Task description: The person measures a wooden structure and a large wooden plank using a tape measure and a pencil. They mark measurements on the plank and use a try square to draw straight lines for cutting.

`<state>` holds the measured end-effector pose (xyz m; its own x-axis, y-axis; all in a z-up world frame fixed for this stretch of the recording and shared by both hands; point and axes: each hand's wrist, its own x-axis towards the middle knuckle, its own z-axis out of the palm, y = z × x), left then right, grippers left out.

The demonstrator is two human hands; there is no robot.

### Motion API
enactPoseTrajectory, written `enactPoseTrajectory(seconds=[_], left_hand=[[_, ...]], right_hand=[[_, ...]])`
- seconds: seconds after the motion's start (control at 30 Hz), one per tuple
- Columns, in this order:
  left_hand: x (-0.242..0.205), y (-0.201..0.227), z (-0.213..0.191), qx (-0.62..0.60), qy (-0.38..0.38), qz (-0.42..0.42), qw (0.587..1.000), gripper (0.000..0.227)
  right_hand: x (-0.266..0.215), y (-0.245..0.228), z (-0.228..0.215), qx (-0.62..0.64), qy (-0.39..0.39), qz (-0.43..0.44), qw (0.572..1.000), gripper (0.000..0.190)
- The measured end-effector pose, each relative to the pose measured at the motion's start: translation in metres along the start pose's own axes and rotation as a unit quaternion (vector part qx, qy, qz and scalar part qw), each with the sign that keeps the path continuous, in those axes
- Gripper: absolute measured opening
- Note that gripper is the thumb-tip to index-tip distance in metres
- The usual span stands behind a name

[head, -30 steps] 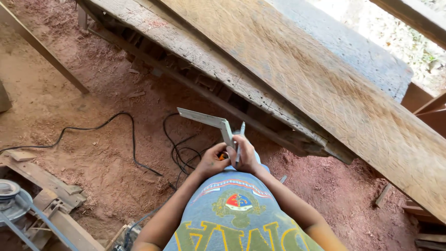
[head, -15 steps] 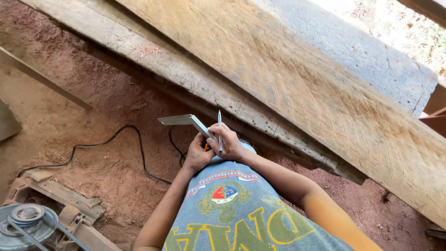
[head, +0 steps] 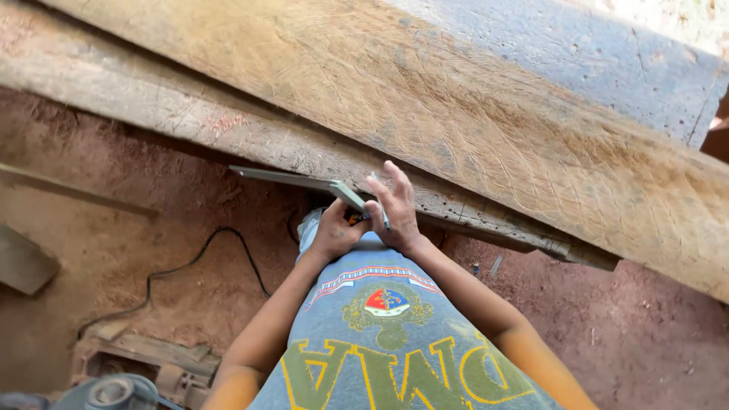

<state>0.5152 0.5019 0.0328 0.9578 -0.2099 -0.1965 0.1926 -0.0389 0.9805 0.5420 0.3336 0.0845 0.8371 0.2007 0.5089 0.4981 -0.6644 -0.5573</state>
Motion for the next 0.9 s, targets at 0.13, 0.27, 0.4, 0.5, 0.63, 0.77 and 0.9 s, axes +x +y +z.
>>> enactPoseTrajectory(seconds=[0.13, 0.27, 0.4, 0.5, 0.63, 0.77, 0.9], left_hand=[[0.045, 0.041, -0.023, 0.127, -0.082, 0.038, 0.988, 0.046], [0.094, 0.058, -0.06, 0.365, -0.23, 0.033, 0.902, 0.041], [0.142, 0.04, -0.105, 0.521, -0.375, 0.052, 0.765, 0.032], [0.159, -0.001, -0.139, 0.583, -0.452, 0.07, 0.671, 0.03], [0.198, -0.018, -0.141, 0.607, -0.499, 0.112, 0.608, 0.025], [0.219, -0.043, -0.137, 0.637, -0.519, 0.12, 0.557, 0.023], [0.239, -0.048, -0.129, 0.651, -0.496, 0.14, 0.557, 0.025]], right_hand=[[-0.007, 0.011, 0.023, -0.099, 0.046, 0.062, 0.992, 0.031], [-0.015, 0.013, 0.069, 0.087, 0.119, 0.209, 0.967, 0.033], [0.004, 0.003, 0.108, 0.171, 0.166, 0.403, 0.884, 0.035], [-0.017, 0.008, 0.152, 0.185, 0.205, 0.476, 0.835, 0.033], [-0.066, 0.056, 0.207, 0.207, 0.169, 0.573, 0.775, 0.018], [-0.072, 0.063, 0.222, 0.35, 0.118, 0.624, 0.689, 0.017], [-0.067, 0.09, 0.237, 0.391, 0.17, 0.641, 0.638, 0.017]])
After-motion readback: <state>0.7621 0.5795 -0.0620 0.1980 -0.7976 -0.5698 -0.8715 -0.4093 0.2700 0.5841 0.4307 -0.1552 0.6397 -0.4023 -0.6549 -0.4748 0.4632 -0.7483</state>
